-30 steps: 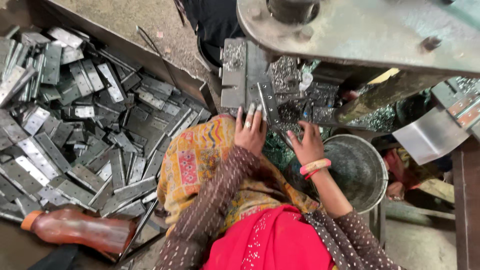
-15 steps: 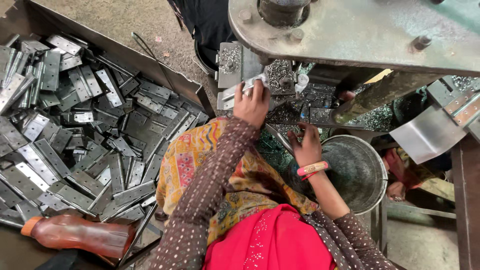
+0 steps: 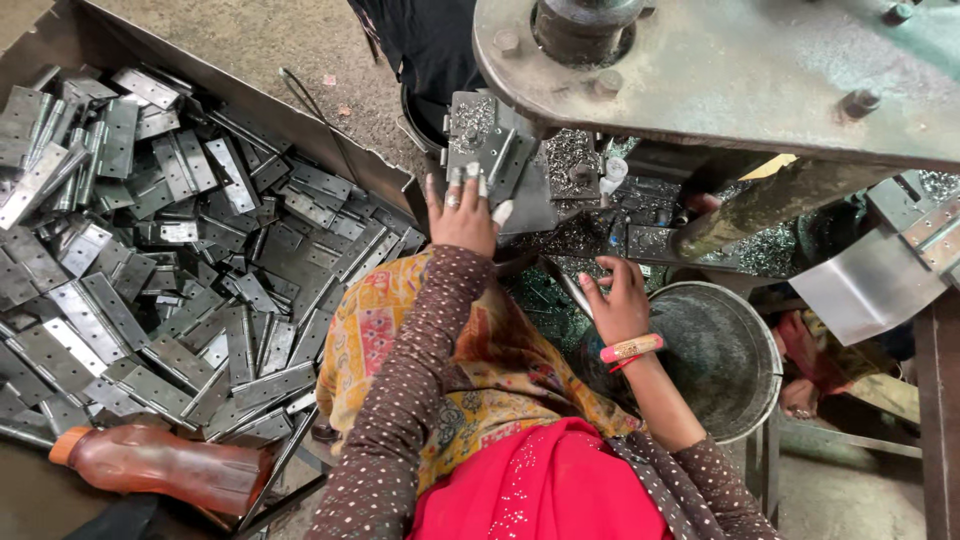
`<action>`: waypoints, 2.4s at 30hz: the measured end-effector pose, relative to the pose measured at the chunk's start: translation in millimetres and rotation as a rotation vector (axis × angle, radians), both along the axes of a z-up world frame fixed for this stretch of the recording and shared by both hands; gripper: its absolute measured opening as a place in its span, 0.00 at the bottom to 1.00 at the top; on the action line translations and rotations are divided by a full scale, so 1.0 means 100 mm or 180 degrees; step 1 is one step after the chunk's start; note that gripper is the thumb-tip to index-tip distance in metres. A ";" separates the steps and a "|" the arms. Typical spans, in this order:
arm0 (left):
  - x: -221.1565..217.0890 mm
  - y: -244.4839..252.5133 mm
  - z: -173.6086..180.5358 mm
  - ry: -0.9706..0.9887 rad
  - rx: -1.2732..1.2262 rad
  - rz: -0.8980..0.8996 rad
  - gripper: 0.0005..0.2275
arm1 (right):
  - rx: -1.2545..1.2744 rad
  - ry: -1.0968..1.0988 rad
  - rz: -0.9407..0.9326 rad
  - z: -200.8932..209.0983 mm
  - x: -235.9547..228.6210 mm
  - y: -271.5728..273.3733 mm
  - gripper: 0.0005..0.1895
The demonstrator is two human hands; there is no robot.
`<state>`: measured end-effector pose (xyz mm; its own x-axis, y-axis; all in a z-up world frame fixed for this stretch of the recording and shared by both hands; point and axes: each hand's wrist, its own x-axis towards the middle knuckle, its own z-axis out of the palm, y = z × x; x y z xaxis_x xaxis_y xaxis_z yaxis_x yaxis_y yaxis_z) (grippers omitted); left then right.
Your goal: The person repeatedly picks up metal brackets from a bin, places them into a press machine, and operates the lever to process them. The processed brackets are then dropped into a pile beside the machine.
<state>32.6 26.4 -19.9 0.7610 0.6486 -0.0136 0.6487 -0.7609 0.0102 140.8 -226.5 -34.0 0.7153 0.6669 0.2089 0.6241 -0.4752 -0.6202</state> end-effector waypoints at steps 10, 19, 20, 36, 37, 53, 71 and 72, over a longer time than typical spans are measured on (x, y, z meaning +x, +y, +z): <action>0.24 -0.40 -0.06 -0.0068 -0.0032 -0.0387 0.18 | -0.0102 0.0141 0.0046 0.07 0.00 0.03 0.19; 0.13 -0.52 -0.08 -0.0557 0.0254 -0.0256 0.14 | -0.1180 -0.0429 0.0289 -0.71 -0.03 -0.23 0.34; 0.14 -0.52 -0.07 -0.0693 0.0463 -0.0280 0.14 | -0.1427 -0.0483 0.0338 -0.88 -0.07 -0.27 0.39; 0.41 -0.23 -0.13 -0.0226 -0.0034 -0.0348 0.17 | -0.2073 0.0628 0.0952 -0.97 0.28 -0.19 0.31; 0.44 -0.22 -0.16 -0.0131 -0.0206 -0.0339 0.18 | -0.1987 0.0707 0.0879 -1.05 0.18 -0.25 0.31; 0.42 -0.20 -0.12 -0.0402 -0.0539 -0.0390 0.16 | -0.2384 0.0131 0.1077 -0.95 0.35 -0.13 0.30; 0.65 0.12 -0.14 -0.0433 -0.0090 -0.0397 0.16 | -0.2342 0.0412 0.0977 -0.69 0.30 -0.05 0.30; 0.67 0.16 -0.15 -0.0336 -0.0224 -0.0379 0.15 | -0.2338 0.0520 0.0868 -0.75 0.26 -0.07 0.28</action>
<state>99.5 42.1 -34.9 0.8319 0.5541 0.0283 0.5466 -0.8273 0.1296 167.2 -233.3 -108.5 0.4908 0.7491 -0.4450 0.7054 -0.6414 -0.3017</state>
